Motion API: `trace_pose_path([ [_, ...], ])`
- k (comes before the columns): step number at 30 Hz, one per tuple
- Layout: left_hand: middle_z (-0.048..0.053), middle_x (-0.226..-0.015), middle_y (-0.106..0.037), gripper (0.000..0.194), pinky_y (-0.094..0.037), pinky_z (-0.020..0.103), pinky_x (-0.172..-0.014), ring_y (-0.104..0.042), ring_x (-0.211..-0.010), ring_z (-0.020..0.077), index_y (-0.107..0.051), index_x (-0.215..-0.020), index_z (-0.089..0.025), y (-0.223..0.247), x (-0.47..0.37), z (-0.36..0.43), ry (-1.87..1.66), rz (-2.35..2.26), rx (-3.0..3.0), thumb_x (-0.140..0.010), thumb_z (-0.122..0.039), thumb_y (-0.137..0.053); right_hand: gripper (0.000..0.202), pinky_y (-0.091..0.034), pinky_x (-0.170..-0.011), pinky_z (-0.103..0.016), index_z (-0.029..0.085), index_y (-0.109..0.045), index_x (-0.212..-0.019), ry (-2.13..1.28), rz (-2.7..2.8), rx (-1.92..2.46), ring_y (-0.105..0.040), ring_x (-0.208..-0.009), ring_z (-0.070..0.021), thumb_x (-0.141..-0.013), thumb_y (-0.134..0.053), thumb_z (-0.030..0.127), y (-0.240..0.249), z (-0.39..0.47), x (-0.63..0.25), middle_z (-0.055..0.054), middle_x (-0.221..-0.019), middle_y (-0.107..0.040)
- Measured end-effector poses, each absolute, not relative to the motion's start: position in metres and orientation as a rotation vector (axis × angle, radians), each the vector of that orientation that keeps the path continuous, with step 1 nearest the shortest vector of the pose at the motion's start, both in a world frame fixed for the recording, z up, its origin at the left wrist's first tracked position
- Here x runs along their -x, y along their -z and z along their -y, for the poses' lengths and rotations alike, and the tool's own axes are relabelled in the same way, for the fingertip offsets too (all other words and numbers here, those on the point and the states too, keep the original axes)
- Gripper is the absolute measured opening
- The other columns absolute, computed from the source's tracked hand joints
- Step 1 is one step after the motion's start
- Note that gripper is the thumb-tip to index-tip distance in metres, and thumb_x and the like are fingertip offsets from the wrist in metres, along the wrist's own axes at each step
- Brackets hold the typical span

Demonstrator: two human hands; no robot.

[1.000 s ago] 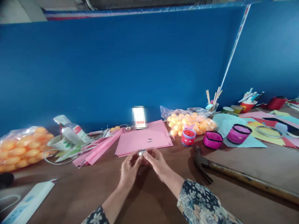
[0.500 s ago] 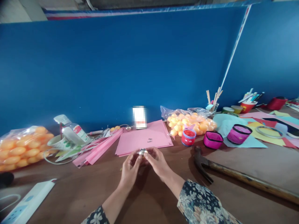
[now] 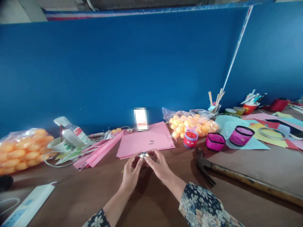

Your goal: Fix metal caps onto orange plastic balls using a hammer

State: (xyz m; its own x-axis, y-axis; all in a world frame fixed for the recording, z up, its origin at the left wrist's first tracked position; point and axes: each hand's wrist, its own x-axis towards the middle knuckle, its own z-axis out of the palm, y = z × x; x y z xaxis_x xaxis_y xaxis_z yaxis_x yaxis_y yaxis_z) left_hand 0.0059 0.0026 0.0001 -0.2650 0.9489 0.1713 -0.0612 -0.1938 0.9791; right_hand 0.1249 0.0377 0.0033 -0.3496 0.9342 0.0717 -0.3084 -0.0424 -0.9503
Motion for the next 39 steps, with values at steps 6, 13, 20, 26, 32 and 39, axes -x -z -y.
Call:
trace_pose_path([
  [6, 0.01, -0.108, -0.064, 0.039, -0.045, 0.036, -0.089, -0.058, -0.102, 0.023, -0.057, -0.111, -0.016, 0.0038, -0.0047, -0.0041, -1.569, -1.239, -1.114, -0.076, -0.034, -0.057, 0.03, -0.051, -0.071, -0.032, 0.02, -0.057, -0.096, -1.622, 1.174, 0.737, -0.062, -0.08, -0.018, -0.071, -0.067, 0.033, -0.0019, -0.0371, -0.1243, -0.005, -0.101, -0.062],
  [13, 0.009, -0.104, -0.066, 0.037, -0.046, 0.034, -0.087, -0.06, -0.096, 0.0216, -0.058, -0.108, -0.016, 0.0, -0.0047, -0.0029, -1.563, -1.242, -1.122, -0.075, -0.034, -0.058, 0.028, -0.051, -0.074, -0.033, 0.022, -0.057, -0.096, -1.639, 1.194, 0.699, -0.063, -0.079, -0.0182, -0.071, -0.066, 0.029, 0.0, -0.0368, -0.1241, -0.003, -0.092, -0.066],
  [20, 0.009, -0.104, -0.065, 0.037, -0.046, 0.034, -0.086, -0.06, -0.098, 0.0228, -0.059, -0.105, -0.016, -0.0018, -0.0051, -0.0029, -1.559, -1.265, -1.08, -0.075, -0.037, -0.057, 0.028, -0.052, -0.073, -0.033, 0.022, -0.058, -0.095, -1.634, 1.203, 0.716, -0.062, -0.083, -0.0192, -0.07, -0.067, 0.028, -0.0006, -0.0368, -0.1234, -0.004, -0.101, -0.063],
  [26, 0.009, -0.113, -0.062, 0.037, -0.043, 0.035, -0.091, -0.055, -0.107, 0.0232, -0.057, -0.109, -0.017, 0.0057, -0.0032, -0.0049, -1.557, -1.288, -1.087, -0.077, -0.036, -0.055, 0.028, -0.051, -0.074, -0.034, 0.022, -0.056, -0.097, -1.646, 1.219, 0.683, -0.063, -0.082, -0.0185, -0.071, -0.066, 0.027, 0.0, -0.0376, -0.1221, -0.005, -0.1, -0.063],
  [32, 0.008, -0.108, -0.065, 0.036, -0.044, 0.034, -0.089, -0.058, -0.103, 0.0227, -0.06, -0.106, -0.019, 0.0048, -0.0032, -0.0054, -1.567, -1.278, -1.052, -0.075, -0.038, -0.057, 0.029, -0.051, -0.073, -0.033, 0.022, -0.056, -0.095, -1.667, 1.189, 0.681, -0.063, -0.083, -0.0188, -0.069, -0.067, 0.028, 0.0003, -0.0381, -0.1207, -0.004, -0.097, -0.064],
  [39, 0.007, -0.105, -0.066, 0.037, -0.046, 0.034, -0.087, -0.059, -0.099, 0.0224, -0.061, -0.105, -0.019, 0.0039, -0.004, -0.0058, -1.593, -1.294, -1.05, -0.074, -0.039, -0.058, 0.028, -0.051, -0.071, -0.032, 0.023, -0.056, -0.096, -1.653, 1.201, 0.695, -0.062, -0.084, -0.0196, -0.07, -0.067, 0.028, 0.0018, -0.0392, -0.1197, -0.004, -0.101, -0.063],
])
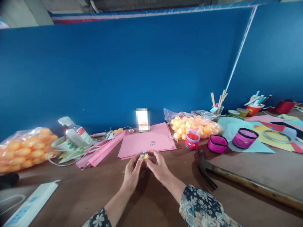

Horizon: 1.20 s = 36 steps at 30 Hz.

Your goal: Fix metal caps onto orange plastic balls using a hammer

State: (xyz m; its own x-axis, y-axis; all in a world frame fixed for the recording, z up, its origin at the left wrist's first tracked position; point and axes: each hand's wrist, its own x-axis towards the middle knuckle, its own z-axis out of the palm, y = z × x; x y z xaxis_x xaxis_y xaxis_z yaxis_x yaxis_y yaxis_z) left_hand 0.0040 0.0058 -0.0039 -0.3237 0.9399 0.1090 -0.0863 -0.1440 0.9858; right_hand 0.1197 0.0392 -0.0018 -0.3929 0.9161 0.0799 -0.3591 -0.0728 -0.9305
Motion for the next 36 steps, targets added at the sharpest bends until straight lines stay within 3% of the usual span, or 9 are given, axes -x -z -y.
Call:
trace_pose_path([
  [25, 0.008, -0.102, -0.066, 0.036, -0.046, 0.034, -0.085, -0.06, -0.095, 0.0222, -0.061, -0.104, -0.017, 0.007, -0.003, -0.007, -1.589, -1.301, -1.07, -0.076, -0.038, -0.056, 0.027, -0.05, -0.064, -0.027, 0.019, -0.054, -0.096, -1.607, 1.285, 0.744, -0.063, -0.077, -0.0166, -0.073, -0.063, 0.028, -0.004, -0.039, -0.119, -0.005, -0.094, -0.065],
  [36, 0.009, -0.108, -0.064, 0.038, -0.044, 0.034, -0.089, -0.058, -0.102, 0.0225, -0.058, -0.108, -0.018, 0.013, -0.001, -0.008, -1.562, -1.316, -1.052, -0.076, -0.038, -0.056, 0.026, -0.051, -0.067, -0.028, 0.02, -0.054, -0.1, -1.611, 1.299, 0.705, -0.063, -0.08, -0.0176, -0.076, -0.061, 0.027, 0.005, -0.04, -0.12, -0.005, -0.097, -0.064],
])
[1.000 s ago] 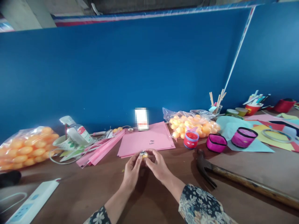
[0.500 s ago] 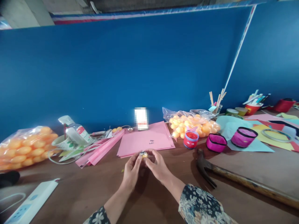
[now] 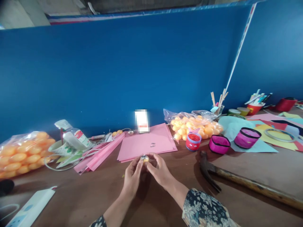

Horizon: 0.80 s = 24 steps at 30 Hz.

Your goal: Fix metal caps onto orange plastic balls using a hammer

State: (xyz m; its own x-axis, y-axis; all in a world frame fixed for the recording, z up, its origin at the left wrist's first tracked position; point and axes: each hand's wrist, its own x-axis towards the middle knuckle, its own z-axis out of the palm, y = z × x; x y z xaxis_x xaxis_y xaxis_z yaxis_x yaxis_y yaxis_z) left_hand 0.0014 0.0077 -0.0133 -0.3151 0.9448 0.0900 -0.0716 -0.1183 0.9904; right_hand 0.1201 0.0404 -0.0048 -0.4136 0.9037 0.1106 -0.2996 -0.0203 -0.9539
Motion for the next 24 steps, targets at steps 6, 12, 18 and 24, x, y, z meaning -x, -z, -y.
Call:
trace_pose_path([
  [6, 0.008, -0.106, -0.064, 0.041, -0.047, 0.034, -0.083, -0.06, -0.095, 0.0206, -0.054, -0.114, -0.019, 0.0089, -0.0032, -0.0078, -1.579, -1.289, -1.048, -0.077, -0.036, -0.056, 0.031, -0.051, -0.071, -0.03, 0.02, -0.054, -0.101, -1.639, 1.259, 0.666, -0.063, -0.082, -0.0187, -0.073, -0.064, 0.028, 0.0033, -0.0397, -0.1194, -0.005, -0.095, -0.065],
  [12, 0.009, -0.101, -0.065, 0.032, -0.048, 0.032, -0.081, -0.061, -0.09, 0.0195, -0.058, -0.105, -0.017, 0.0053, -0.0022, -0.0065, -1.557, -1.328, -1.166, -0.078, -0.033, -0.054, 0.026, -0.05, -0.066, -0.026, 0.021, -0.054, -0.099, -1.594, 1.323, 0.694, -0.063, -0.082, -0.0173, -0.076, -0.061, 0.027, 0.0024, -0.0388, -0.1214, -0.006, -0.103, -0.062],
  [18, 0.008, -0.099, -0.065, 0.03, -0.048, 0.031, -0.079, -0.061, -0.088, 0.0193, -0.058, -0.104, -0.018, 0.0051, -0.0022, -0.0059, -1.552, -1.278, -1.166, -0.078, -0.033, -0.053, 0.026, -0.05, -0.064, -0.025, 0.021, -0.054, -0.099, -1.571, 1.355, 0.707, -0.063, -0.085, -0.018, -0.076, -0.061, 0.029, 0.006, -0.0401, -0.1219, -0.005, -0.103, -0.062],
  [24, 0.009, -0.106, -0.064, 0.035, -0.043, 0.033, -0.089, -0.058, -0.1, 0.0205, -0.057, -0.11, -0.018, 0.008, -0.0025, -0.0068, -1.57, -1.288, -1.141, -0.078, -0.033, -0.055, 0.033, -0.051, -0.068, -0.028, 0.021, -0.053, -0.097, -1.587, 1.293, 0.681, -0.064, -0.079, -0.0178, -0.069, -0.068, 0.033, 0.0055, -0.0392, -0.1183, -0.005, -0.099, -0.064],
])
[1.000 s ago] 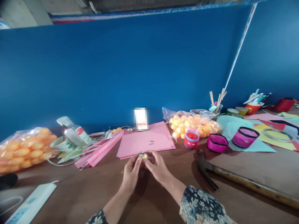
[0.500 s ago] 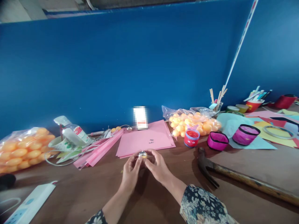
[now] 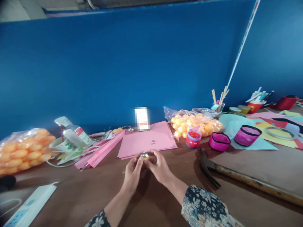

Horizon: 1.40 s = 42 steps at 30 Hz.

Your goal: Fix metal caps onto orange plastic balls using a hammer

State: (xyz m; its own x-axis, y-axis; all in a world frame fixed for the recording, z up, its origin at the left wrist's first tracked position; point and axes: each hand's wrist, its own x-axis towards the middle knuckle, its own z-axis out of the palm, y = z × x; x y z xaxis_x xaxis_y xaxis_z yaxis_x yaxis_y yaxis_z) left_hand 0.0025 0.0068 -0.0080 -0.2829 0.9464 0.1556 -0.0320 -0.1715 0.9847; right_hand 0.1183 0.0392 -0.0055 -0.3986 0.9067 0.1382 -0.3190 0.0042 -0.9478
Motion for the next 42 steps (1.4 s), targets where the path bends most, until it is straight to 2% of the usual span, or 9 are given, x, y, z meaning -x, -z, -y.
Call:
trace_pose_path([
  [3, 0.01, -0.108, -0.063, 0.041, -0.043, 0.034, -0.09, -0.058, -0.1, 0.0211, -0.055, -0.112, -0.016, 0.0078, -0.0028, -0.0074, -1.564, -1.299, -1.142, -0.074, -0.032, -0.06, 0.036, -0.051, -0.07, -0.029, 0.021, -0.053, -0.095, -1.546, 1.301, 0.704, -0.063, -0.079, -0.0175, -0.066, -0.071, 0.032, 0.0048, -0.0386, -0.1182, -0.005, -0.101, -0.063],
  [7, 0.01, -0.103, -0.065, 0.045, -0.045, 0.033, -0.086, -0.06, -0.095, 0.0202, -0.053, -0.113, -0.016, 0.0042, -0.0047, -0.0068, -1.584, -1.281, -1.06, -0.071, -0.031, -0.063, 0.034, -0.051, -0.07, -0.029, 0.021, -0.052, -0.095, -1.501, 1.338, 0.728, -0.063, -0.078, -0.0174, -0.068, -0.07, 0.033, 0.0056, -0.0385, -0.1194, -0.004, -0.094, -0.065],
  [13, 0.008, -0.096, -0.066, 0.034, -0.048, 0.032, -0.081, -0.062, -0.088, 0.0194, -0.058, -0.102, -0.016, 0.0012, -0.0062, -0.0048, -1.61, -1.277, -1.071, -0.073, -0.033, -0.061, 0.033, -0.052, -0.072, -0.03, 0.022, -0.05, -0.098, -1.462, 1.383, 0.744, -0.064, -0.08, -0.0182, -0.071, -0.067, 0.029, 0.0064, -0.0381, -0.1195, -0.004, -0.094, -0.064],
  [19, 0.009, -0.099, -0.065, 0.034, -0.048, 0.033, -0.081, -0.061, -0.091, 0.02, -0.057, -0.104, -0.017, 0.0042, -0.0038, -0.0056, -1.588, -1.293, -1.07, -0.075, -0.035, -0.057, 0.03, -0.051, -0.078, -0.034, 0.022, -0.051, -0.105, -1.472, 1.405, 0.756, -0.063, -0.088, -0.0201, -0.075, -0.059, 0.024, 0.0033, -0.0363, -0.1205, -0.006, -0.104, -0.062],
  [25, 0.008, -0.1, -0.065, 0.033, -0.047, 0.032, -0.082, -0.061, -0.092, 0.0198, -0.059, -0.103, -0.018, 0.0043, -0.0029, -0.0053, -1.581, -1.306, -1.1, -0.075, -0.036, -0.057, 0.028, -0.051, -0.076, -0.033, 0.022, -0.051, -0.103, -1.496, 1.4, 0.728, -0.063, -0.089, -0.0201, -0.076, -0.058, 0.023, 0.0047, -0.0369, -0.1203, -0.006, -0.104, -0.062],
  [33, 0.007, -0.109, -0.064, 0.034, -0.041, 0.032, -0.092, -0.056, -0.104, 0.0207, -0.061, -0.105, -0.018, 0.0048, -0.0021, -0.0062, -1.58, -1.362, -1.118, -0.076, -0.036, -0.056, 0.027, -0.051, -0.07, -0.028, 0.022, -0.05, -0.099, -1.498, 1.398, 0.742, -0.063, -0.076, -0.0157, -0.075, -0.061, 0.029, 0.0054, -0.0372, -0.1185, -0.003, -0.093, -0.064],
  [37, 0.007, -0.113, -0.062, 0.035, -0.037, 0.033, -0.096, -0.054, -0.109, 0.0209, -0.063, -0.104, -0.019, 0.0058, -0.0017, -0.0064, -1.585, -1.358, -1.094, -0.076, -0.037, -0.056, 0.028, -0.051, -0.068, -0.026, 0.021, -0.05, -0.096, -1.483, 1.39, 0.747, -0.062, -0.072, -0.0131, -0.073, -0.064, 0.029, 0.0033, -0.0367, -0.1177, -0.004, -0.097, -0.062],
  [42, 0.007, -0.113, -0.063, 0.035, -0.035, 0.036, -0.098, -0.053, -0.11, 0.022, -0.063, -0.106, -0.019, 0.004, -0.0015, -0.0061, -1.579, -1.341, -1.107, -0.076, -0.037, -0.055, 0.039, -0.052, -0.072, -0.029, 0.022, -0.052, -0.106, -1.446, 1.397, 0.796, -0.063, -0.084, -0.0178, -0.071, -0.066, 0.029, 0.0043, -0.0373, -0.1178, -0.007, -0.108, -0.06],
])
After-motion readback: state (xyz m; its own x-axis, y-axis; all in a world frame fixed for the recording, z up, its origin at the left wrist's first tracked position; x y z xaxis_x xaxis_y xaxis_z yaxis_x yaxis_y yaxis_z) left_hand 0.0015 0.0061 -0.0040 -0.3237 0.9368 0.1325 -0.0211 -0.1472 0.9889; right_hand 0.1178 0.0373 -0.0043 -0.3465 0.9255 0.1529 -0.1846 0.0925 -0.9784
